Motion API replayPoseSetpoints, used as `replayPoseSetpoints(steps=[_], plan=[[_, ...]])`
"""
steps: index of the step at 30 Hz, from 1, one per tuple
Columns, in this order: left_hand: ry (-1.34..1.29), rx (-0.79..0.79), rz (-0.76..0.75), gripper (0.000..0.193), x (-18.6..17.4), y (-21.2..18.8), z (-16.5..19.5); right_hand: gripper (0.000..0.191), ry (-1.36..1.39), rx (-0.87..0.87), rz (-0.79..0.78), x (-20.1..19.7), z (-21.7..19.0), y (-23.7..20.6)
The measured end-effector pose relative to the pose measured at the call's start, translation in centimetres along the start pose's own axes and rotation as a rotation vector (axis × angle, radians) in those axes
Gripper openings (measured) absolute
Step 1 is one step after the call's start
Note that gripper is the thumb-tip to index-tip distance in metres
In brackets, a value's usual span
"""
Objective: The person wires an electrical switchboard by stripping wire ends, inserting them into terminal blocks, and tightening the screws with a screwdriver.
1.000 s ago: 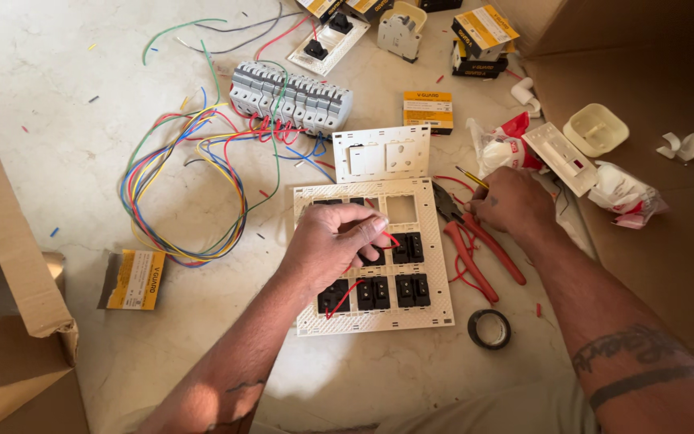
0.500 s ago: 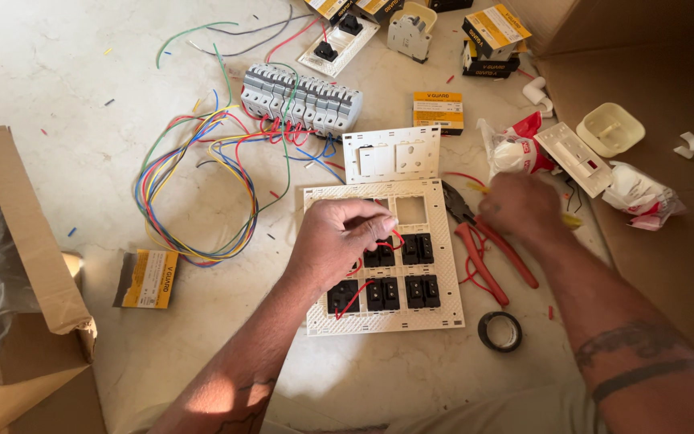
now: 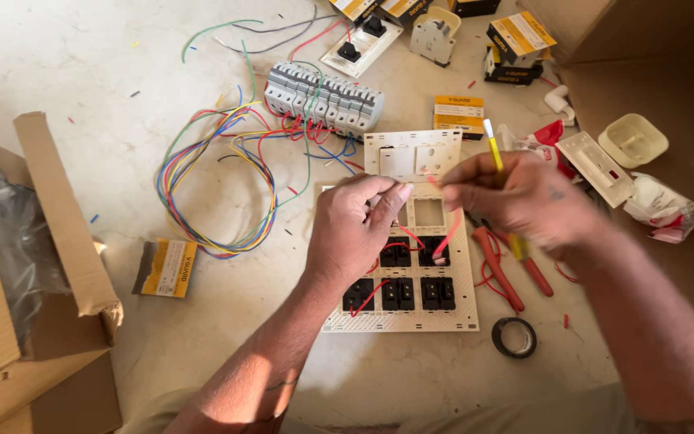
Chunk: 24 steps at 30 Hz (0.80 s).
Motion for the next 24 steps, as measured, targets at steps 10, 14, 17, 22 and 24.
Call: replayPoseSetpoints(steps=[10,14,17,22,24], plan=[[-0.645,-0.311,-0.054,0.029,0.5,0.4,-2.3,0.029,-0.026,-0.21,0.031,4.0,1.0,0.6],[-0.803,-0.584,0.039,0.021,-0.4,0.5,-3.3,0.03,-0.329,-0.307,0.016,5.1,1.3,1.1],[-0.573,-0.749,-0.047,0.023,0.0,-0.3,-4.2,0.031,-0.32,-0.246,-0.041,6.5,1.5,1.3],[-0.231,-0.484,-0.158,0.025,0.9,-0.5,-5.0,0.027,-0.366,-0.274,0.114,5.4,0.5,0.9],[-0.189,-0.463,-0.225,0.025,1.5,-0.4,-5.0,0.026,-0.362,-0.272,0.125,4.2,0.0,0.4]])
Point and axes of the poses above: each hand's wrist, its own y-axis towards the middle knuckle, its own x-axis out of the palm, z = x × y, the point moved 3 cm from there along y, towards the middle knuckle, and after that the axes turned 1 degree about -y, right-handed, at the moved point
